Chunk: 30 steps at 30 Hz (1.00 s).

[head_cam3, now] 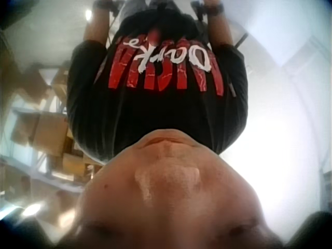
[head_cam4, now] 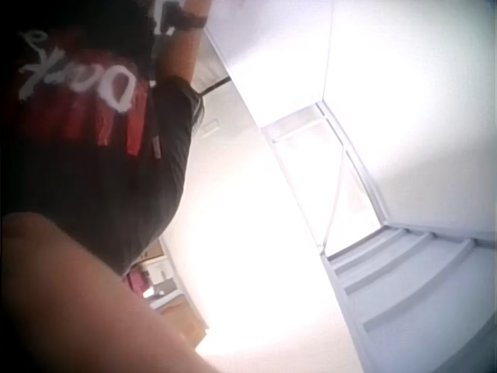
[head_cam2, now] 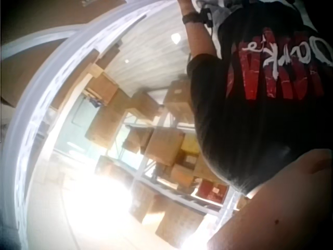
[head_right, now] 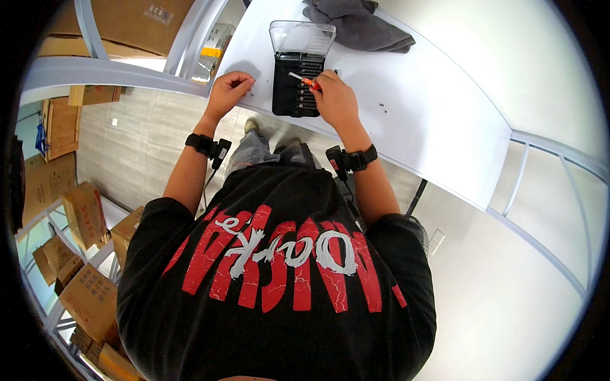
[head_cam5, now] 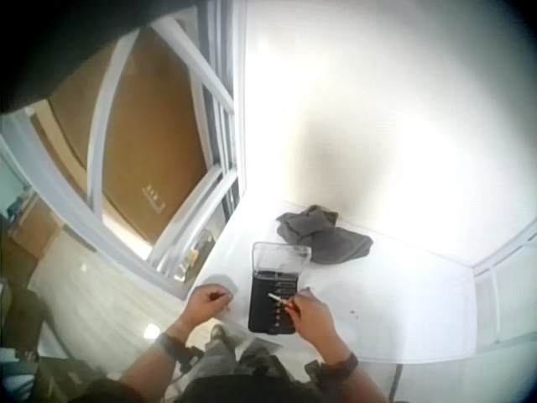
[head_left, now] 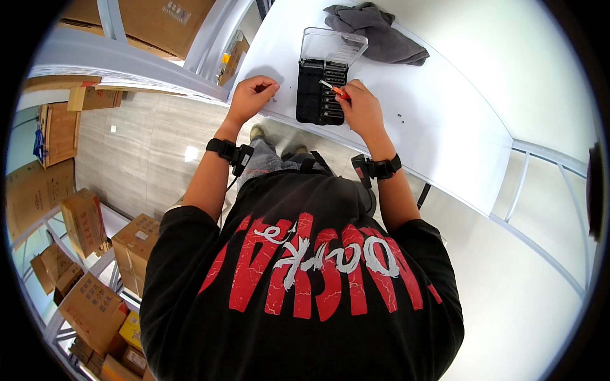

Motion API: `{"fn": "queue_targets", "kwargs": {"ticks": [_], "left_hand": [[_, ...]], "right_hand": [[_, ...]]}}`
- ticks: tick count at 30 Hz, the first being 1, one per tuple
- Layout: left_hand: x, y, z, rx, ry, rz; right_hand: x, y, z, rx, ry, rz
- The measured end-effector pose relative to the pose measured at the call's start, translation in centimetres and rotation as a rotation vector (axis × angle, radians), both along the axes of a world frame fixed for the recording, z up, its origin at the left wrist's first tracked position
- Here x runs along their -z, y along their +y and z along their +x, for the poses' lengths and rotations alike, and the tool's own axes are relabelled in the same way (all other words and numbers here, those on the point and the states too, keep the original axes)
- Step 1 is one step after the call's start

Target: The person assembles a standing fan by attaching the front grille to the fan head using a screwdriver. They then place the screwdriver and screws into a toolkit and close it.

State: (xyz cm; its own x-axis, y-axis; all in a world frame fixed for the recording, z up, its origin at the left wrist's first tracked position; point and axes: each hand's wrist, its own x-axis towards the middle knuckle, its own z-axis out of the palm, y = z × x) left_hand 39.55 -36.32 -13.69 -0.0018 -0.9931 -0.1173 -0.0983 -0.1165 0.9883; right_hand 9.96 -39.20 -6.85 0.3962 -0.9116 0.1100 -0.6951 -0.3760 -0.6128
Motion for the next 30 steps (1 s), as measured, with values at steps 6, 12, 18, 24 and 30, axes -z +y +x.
{"fn": "queue_targets", "kwargs": {"ticks": [6,12,18,24,30], "left_hand": [[-0.53,-0.05,-0.13,-0.006,-0.006,-0.002],[-0.05,-0.07,-0.03,-0.009,0.009,0.012],[-0.07,-0.04,0.07,-0.005,0.039,0.003],[-0.20,-0.04,0.19,-0.008,0.033,0.034],[-0.10,-0.04,0.19,-0.004,0.028,0.036]], "right_hand": [[-0.25,0.30,0.16,-0.038,0.077,-0.041],[0.05,0.25,0.08,-0.036,0.093,-0.065],[-0.37,0.22,0.12,-0.067,0.084,-0.026],[0.20,0.09,-0.04,-0.038,0.016,0.002],[0.12,0.17,0.31,-0.058,0.092,0.010]]}}
